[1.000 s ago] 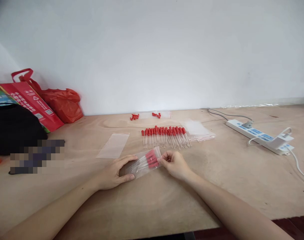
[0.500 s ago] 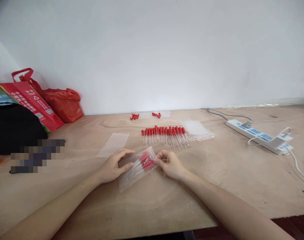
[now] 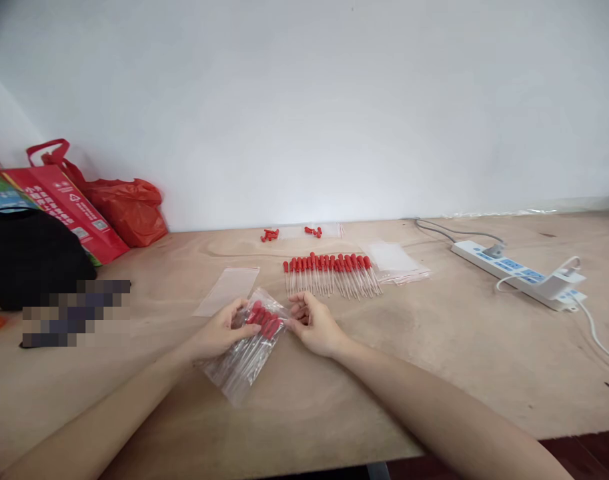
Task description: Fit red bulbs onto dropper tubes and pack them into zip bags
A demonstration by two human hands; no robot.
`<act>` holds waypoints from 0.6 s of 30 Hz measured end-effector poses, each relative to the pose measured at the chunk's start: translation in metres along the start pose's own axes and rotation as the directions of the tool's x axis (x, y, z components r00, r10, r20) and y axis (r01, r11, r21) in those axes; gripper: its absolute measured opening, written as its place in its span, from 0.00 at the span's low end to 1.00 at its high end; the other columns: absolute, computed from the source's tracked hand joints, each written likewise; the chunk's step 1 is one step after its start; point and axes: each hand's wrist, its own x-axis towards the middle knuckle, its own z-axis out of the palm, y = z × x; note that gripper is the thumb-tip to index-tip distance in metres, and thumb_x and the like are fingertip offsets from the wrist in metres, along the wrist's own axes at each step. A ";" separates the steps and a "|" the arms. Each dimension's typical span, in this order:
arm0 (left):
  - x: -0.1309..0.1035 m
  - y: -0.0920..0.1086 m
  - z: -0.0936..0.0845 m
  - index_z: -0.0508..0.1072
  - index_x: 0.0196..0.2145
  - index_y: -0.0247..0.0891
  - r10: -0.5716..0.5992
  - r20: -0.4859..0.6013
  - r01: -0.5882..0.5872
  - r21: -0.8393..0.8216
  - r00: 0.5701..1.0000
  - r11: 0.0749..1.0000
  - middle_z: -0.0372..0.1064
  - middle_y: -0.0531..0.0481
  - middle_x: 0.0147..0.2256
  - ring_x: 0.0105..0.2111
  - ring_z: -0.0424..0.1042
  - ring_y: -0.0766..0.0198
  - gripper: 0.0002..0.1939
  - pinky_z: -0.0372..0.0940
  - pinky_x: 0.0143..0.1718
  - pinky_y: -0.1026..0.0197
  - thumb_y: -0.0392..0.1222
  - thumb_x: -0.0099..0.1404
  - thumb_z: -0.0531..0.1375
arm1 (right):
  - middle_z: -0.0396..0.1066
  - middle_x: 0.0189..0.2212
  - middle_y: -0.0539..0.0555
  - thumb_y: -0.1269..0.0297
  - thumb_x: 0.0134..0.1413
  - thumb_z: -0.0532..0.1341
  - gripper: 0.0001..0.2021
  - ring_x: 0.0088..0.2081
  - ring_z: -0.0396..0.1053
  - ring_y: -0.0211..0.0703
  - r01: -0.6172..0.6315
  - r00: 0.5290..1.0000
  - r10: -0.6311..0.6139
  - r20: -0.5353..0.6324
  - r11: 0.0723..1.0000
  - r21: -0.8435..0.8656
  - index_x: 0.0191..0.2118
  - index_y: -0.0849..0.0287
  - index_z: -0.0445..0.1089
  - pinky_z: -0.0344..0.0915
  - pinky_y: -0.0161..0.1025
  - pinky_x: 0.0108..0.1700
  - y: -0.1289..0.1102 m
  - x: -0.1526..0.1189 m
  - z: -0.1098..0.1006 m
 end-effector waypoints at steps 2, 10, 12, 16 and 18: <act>0.004 -0.001 -0.008 0.60 0.36 0.36 -0.042 -0.022 0.040 -0.087 0.999 0.995 0.68 0.48 0.37 0.36 0.70 0.59 0.24 0.64 0.34 0.59 0.50 0.46 0.64 | 0.60 0.33 0.51 0.65 0.41 0.61 0.17 0.30 0.63 0.33 -0.005 0.999 0.004 -0.039 1.000 -0.026 0.39 0.59 0.58 0.63 0.35 0.34 0.001 0.000 -0.003; 0.025 -0.012 -0.105 0.58 0.38 0.34 -0.143 -0.433 0.130 -0.059 0.890 0.990 0.68 0.53 0.32 0.30 0.71 0.66 0.22 0.67 0.34 0.61 0.43 0.52 0.64 | 0.61 0.34 0.52 0.68 0.44 0.59 0.13 0.29 0.62 0.32 -0.066 0.995 0.058 -0.081 0.993 -0.102 0.38 0.60 0.58 0.63 0.34 0.33 0.005 -0.002 -0.018; 0.028 -0.016 -0.128 0.57 0.38 0.33 -0.139 -0.474 0.154 -0.006 0.870 0.988 0.67 0.53 0.31 0.30 0.70 0.69 0.17 0.66 0.35 0.63 0.42 0.57 0.61 | 0.61 0.34 0.52 0.68 0.44 0.59 0.12 0.29 0.63 0.32 -0.075 0.995 0.066 -0.077 0.991 -0.107 0.38 0.59 0.58 0.63 0.34 0.33 0.005 -0.002 -0.019; 0.036 -0.029 -0.158 0.57 0.38 0.31 -0.088 -0.507 0.214 0.195 0.857 0.957 0.67 0.53 0.30 0.32 0.69 0.66 0.18 0.66 0.35 0.60 0.45 0.58 0.59 | 0.62 0.35 0.53 0.69 0.45 0.59 0.12 0.28 0.63 0.31 -0.090 0.995 0.083 -0.063 0.989 -0.117 0.38 0.59 0.58 0.64 0.33 0.31 0.004 -0.001 -0.020; 0.039 -0.033 -0.166 0.57 0.38 0.30 -0.007 -0.497 0.205 0.346 0.868 0.916 0.67 0.49 0.32 0.37 0.68 0.59 0.22 0.65 0.37 0.55 0.48 0.55 0.61 | 0.62 0.35 0.53 0.69 0.45 0.59 0.12 0.28 0.63 0.31 -0.094 0.994 0.088 -0.061 0.989 -0.113 0.38 0.59 0.58 0.64 0.33 0.31 0.003 -0.001 -0.019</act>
